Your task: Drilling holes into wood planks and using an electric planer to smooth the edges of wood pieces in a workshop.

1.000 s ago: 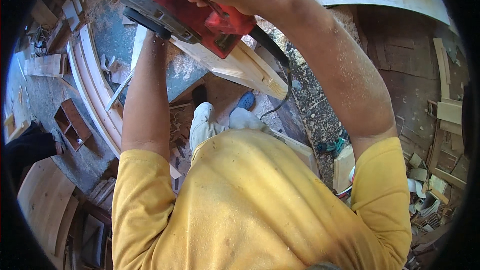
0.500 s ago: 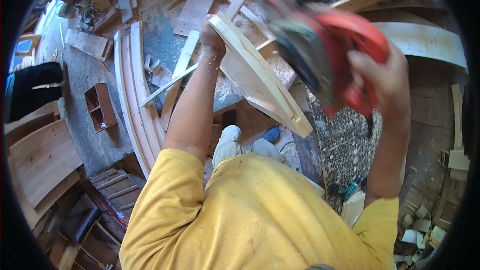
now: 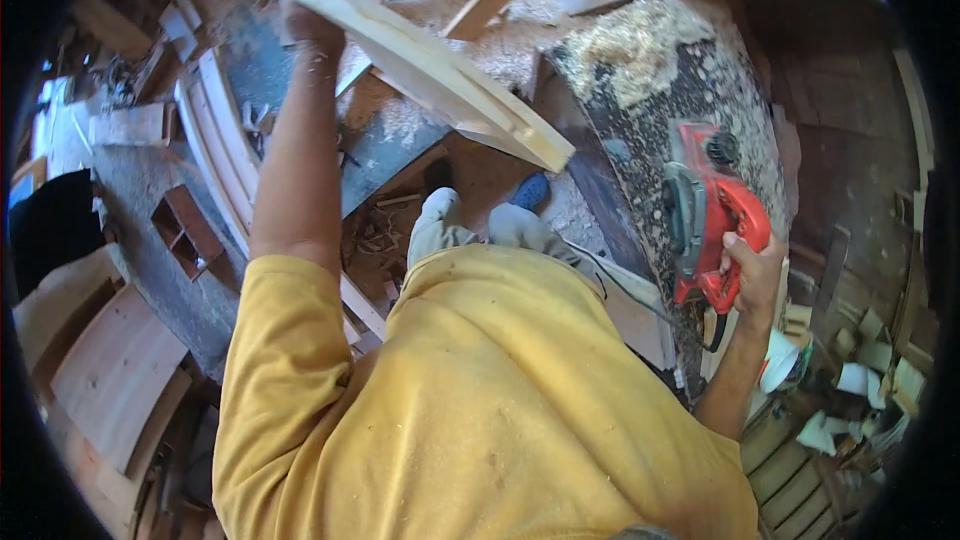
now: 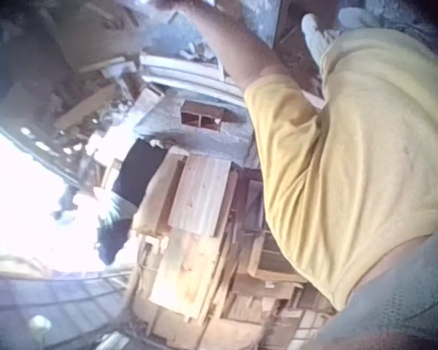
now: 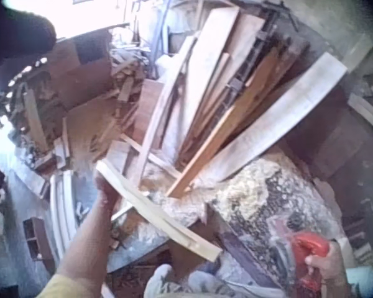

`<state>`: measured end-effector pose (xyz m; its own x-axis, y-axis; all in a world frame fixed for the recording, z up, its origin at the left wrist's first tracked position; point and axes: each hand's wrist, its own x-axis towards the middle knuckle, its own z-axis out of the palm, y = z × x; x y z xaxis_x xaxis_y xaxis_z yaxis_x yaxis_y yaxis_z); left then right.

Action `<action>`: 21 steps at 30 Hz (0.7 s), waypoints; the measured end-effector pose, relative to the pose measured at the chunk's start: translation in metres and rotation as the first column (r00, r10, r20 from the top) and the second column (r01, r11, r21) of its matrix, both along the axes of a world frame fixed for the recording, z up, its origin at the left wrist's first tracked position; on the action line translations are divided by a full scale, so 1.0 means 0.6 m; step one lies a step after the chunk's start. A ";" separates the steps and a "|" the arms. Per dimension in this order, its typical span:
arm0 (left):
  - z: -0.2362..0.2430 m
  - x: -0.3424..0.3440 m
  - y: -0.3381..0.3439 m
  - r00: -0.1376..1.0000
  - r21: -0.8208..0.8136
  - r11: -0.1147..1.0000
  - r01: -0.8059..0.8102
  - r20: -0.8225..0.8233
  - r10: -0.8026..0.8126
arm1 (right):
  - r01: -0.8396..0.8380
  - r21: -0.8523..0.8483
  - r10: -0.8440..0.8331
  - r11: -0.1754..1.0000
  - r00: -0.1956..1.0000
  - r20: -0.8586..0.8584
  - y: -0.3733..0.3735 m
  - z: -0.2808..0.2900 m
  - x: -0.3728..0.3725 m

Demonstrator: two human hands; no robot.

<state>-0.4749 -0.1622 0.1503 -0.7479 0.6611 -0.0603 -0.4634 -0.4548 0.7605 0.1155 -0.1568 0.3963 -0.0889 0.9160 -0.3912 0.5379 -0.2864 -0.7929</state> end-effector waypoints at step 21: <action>0.024 0.018 0.032 0.988 0.008 0.994 -0.112 0.109 0.110 | -0.648 -0.021 0.648 0.761 0.761 0.008 -0.023 0.046 -0.170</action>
